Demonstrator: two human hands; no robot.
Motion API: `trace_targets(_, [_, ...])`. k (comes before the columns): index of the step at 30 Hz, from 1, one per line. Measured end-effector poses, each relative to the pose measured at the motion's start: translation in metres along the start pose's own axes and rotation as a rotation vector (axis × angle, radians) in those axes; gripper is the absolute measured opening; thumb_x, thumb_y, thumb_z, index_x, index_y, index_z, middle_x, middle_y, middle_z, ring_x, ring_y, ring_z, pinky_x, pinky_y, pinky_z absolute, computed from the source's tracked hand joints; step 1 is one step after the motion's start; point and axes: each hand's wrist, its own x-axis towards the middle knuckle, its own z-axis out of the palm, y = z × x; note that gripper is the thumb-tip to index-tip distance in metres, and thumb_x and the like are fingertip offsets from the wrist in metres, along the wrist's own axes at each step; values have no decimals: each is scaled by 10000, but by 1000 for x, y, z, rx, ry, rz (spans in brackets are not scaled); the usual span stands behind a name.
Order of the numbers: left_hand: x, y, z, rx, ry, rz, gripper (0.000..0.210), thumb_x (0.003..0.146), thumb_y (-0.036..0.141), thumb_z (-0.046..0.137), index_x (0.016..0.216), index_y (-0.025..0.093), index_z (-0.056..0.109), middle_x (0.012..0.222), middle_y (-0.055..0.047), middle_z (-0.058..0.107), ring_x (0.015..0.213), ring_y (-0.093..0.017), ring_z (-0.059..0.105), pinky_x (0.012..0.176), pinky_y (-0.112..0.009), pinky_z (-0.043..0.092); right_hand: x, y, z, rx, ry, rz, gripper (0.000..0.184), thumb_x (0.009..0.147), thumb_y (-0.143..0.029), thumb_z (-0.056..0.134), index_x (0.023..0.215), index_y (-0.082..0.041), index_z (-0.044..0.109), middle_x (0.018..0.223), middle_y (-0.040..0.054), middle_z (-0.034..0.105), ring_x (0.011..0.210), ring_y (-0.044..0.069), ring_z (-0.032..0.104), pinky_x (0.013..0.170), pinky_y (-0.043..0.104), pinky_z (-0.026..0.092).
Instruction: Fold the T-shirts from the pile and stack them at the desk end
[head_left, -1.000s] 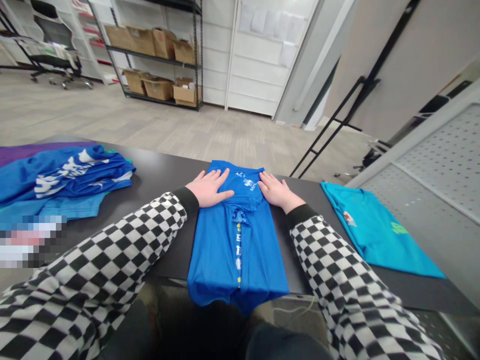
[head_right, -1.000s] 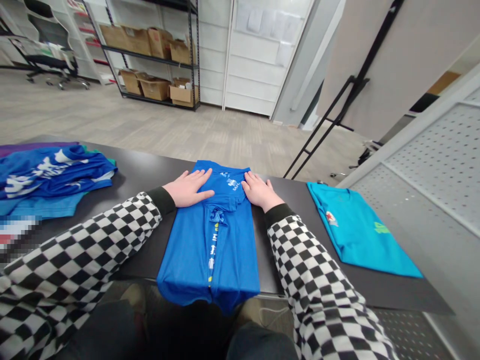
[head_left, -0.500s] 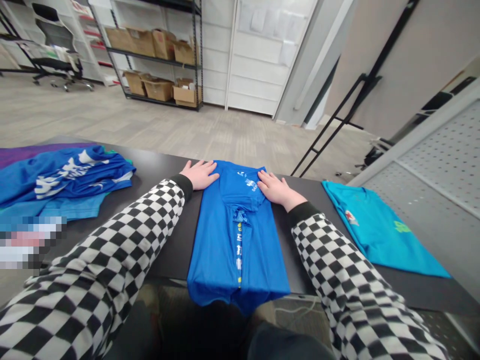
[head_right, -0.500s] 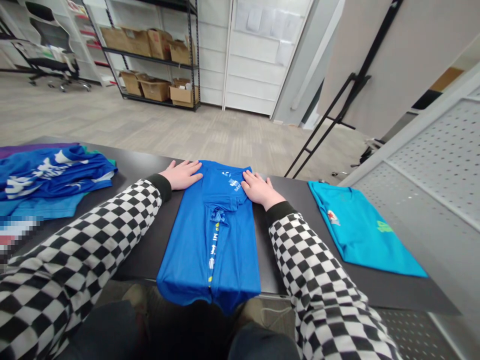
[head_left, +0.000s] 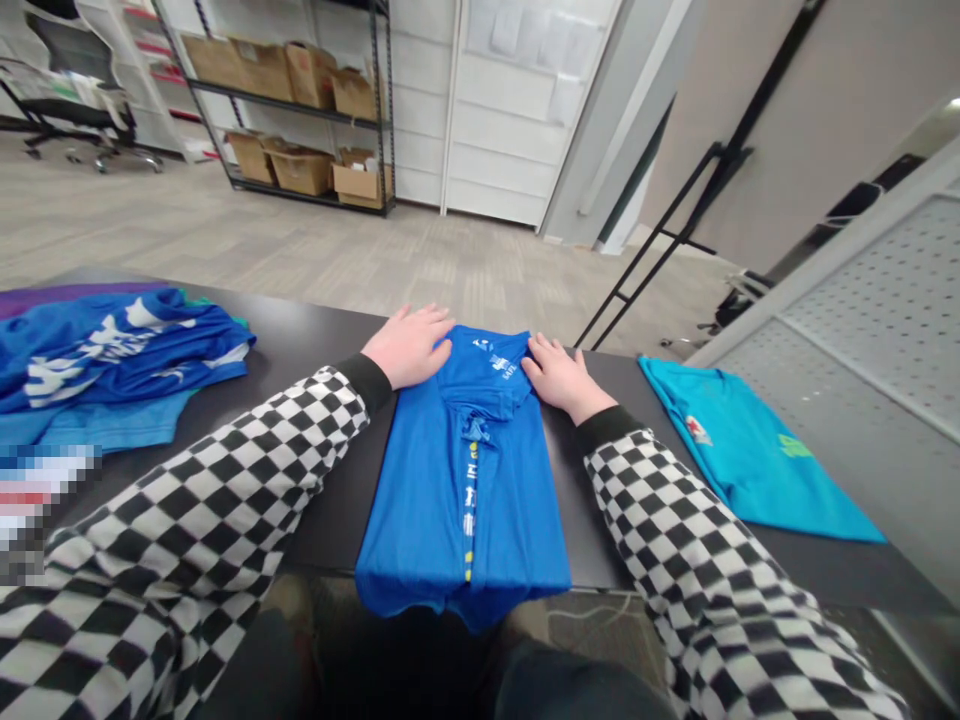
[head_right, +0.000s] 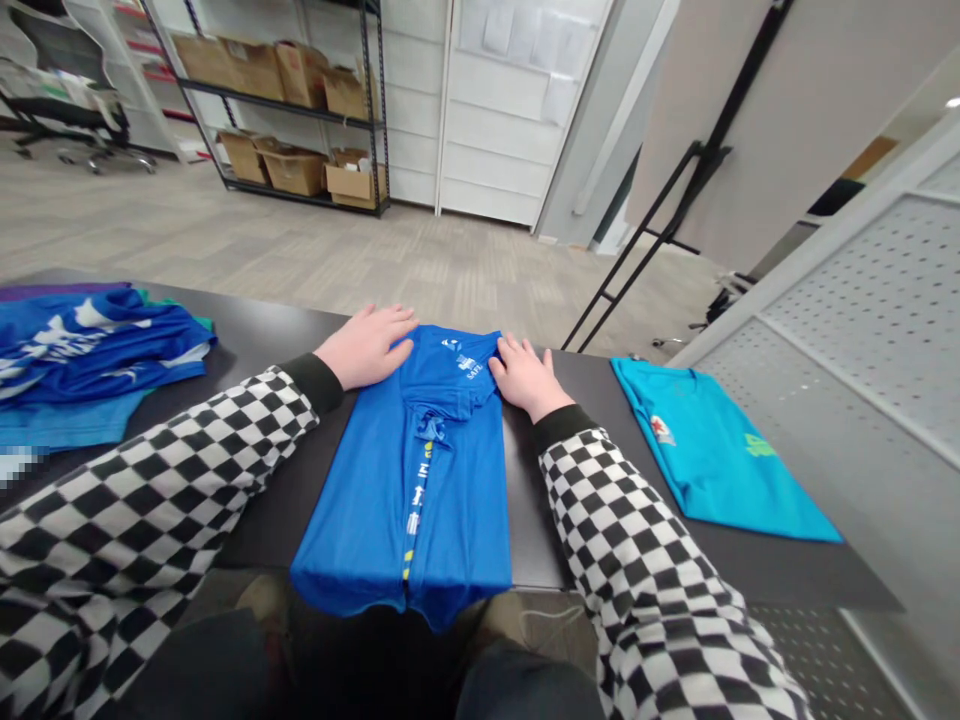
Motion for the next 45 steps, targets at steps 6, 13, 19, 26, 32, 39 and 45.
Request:
trace_targets(6, [-19, 55, 7, -121, -322, 197, 821, 1101, 717, 453, 1767, 236, 453, 1864, -131, 317, 1742, -370, 285, 1407, -633, 222, -23, -31, -22, 43, 265, -199, 510, 1198, -454, 358, 1368, -195, 764, 1466, 170, 765, 1413, 343, 652, 1298, 567, 326])
trace_targets(13, [-13, 61, 16, -125, -313, 128, 726, 1157, 600, 330, 1794, 261, 402, 1879, -114, 292, 1745, -393, 265, 1395, -679, 202, -69, -78, -59, 199, 120, -588, 498, 1169, -435, 492, 781, -200, 699, 774, 60, 706, 734, 190, 589, 738, 327, 382])
trace_targets(19, [-8, 66, 24, -88, -309, 50, 868, 1112, 722, 352, 1832, 238, 312, 1901, -105, 209, 1763, -422, 181, 1405, -675, 157, -108, -120, -57, 119, -240, -695, 458, 1107, -486, 675, 761, -193, 742, 707, 30, 683, 602, 151, 469, 642, 332, 311])
trace_targets(26, [-7, 70, 26, -109, -276, 18, 900, 1095, 758, 341, 1819, 225, 351, 1891, -105, 252, 1760, -411, 202, 1413, -663, 133, -116, -136, -52, 28, -399, -535, 257, 1056, -283, 685, 834, -181, 765, 739, 46, 725, 607, 152, 524, 621, 322, 317])
trace_targets(32, [-5, 68, 23, -144, -266, 11, 829, 1113, 750, 304, 1777, 274, 447, 1879, -85, 313, 1753, -387, 238, 1413, -653, 141, -120, -128, -56, 176, -397, -381, 207, 998, -181, 681, 794, -184, 721, 704, 12, 721, 596, 132, 528, 616, 286, 342])
trace_targets(39, [-6, 65, 19, -76, -230, 44, 790, 1116, 713, 376, 1751, 257, 487, 1861, -121, 356, 1721, -409, 314, 1401, -679, 128, -127, -126, -49, 138, -309, -382, 199, 992, -194, 678, 794, -192, 700, 733, 23, 728, 616, 139, 528, 627, 294, 321])
trace_targets(45, [-4, 56, 12, -97, -345, 159, 755, 1123, 615, 386, 1800, 279, 392, 1890, -86, 280, 1756, -357, 239, 1414, -626, 149, -130, -126, -47, 34, -296, -359, 211, 998, -230, 681, 793, -198, 724, 758, 53, 743, 621, 165, 544, 629, 312, 321])
